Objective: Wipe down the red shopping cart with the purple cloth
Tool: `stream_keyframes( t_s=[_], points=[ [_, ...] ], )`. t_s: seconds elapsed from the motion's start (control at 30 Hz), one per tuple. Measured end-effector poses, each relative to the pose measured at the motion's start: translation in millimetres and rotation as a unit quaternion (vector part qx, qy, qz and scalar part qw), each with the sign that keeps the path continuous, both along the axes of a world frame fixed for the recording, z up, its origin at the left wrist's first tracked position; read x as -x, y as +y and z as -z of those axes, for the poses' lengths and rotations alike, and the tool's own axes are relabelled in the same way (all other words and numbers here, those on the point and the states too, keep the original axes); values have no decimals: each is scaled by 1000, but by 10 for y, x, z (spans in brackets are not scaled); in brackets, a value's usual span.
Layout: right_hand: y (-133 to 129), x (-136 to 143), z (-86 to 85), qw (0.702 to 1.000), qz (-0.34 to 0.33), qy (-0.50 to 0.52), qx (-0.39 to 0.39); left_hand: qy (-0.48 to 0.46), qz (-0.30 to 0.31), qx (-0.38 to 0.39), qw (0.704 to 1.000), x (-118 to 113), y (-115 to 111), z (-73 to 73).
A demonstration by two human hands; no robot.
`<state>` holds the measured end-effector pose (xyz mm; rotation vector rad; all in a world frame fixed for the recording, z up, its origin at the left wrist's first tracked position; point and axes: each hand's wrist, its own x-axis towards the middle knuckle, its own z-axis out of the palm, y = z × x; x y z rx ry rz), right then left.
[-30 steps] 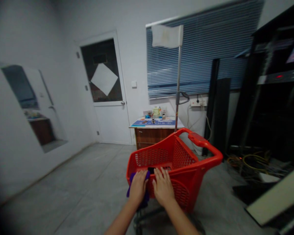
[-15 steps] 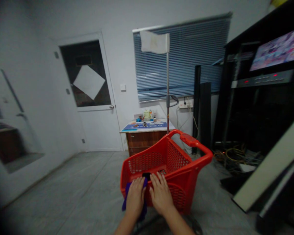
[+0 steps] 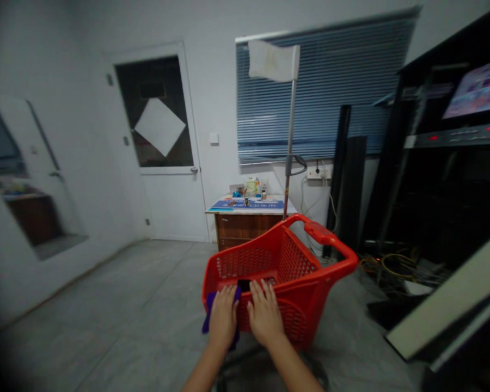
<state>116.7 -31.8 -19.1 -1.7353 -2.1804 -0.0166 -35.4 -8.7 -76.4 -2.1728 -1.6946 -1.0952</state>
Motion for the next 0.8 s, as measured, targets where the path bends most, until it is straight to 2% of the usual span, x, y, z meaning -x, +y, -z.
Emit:
stream_keyframes(
  t_s=[0.07,0.13,0.27,0.4,0.5,0.63,0.8],
  points=[
    [7,-8,11,1000,-2,-3,-3,2,16,6,1000,-108,-6,-37],
    [16,-19,27,1000,-3,-5,-2,3,29,9,1000,-122,-8,-46],
    [41,-29,65,1000,-3,-3,-3,-4,35,17,999,101,-6,6],
    [55,-8,74,1000,-2,-1,-6,-32,-9,23,999,267,-13,26],
    [52,12,58,1000,2,-3,-8,-39,-28,31,998,168,-32,-32],
    [48,16,36,1000,4,-5,-8,-17,4,39,999,-30,-54,-101],
    [67,-67,-8,1000,-16,-17,-2,-11,27,36,999,1,-27,-67]
  ],
)
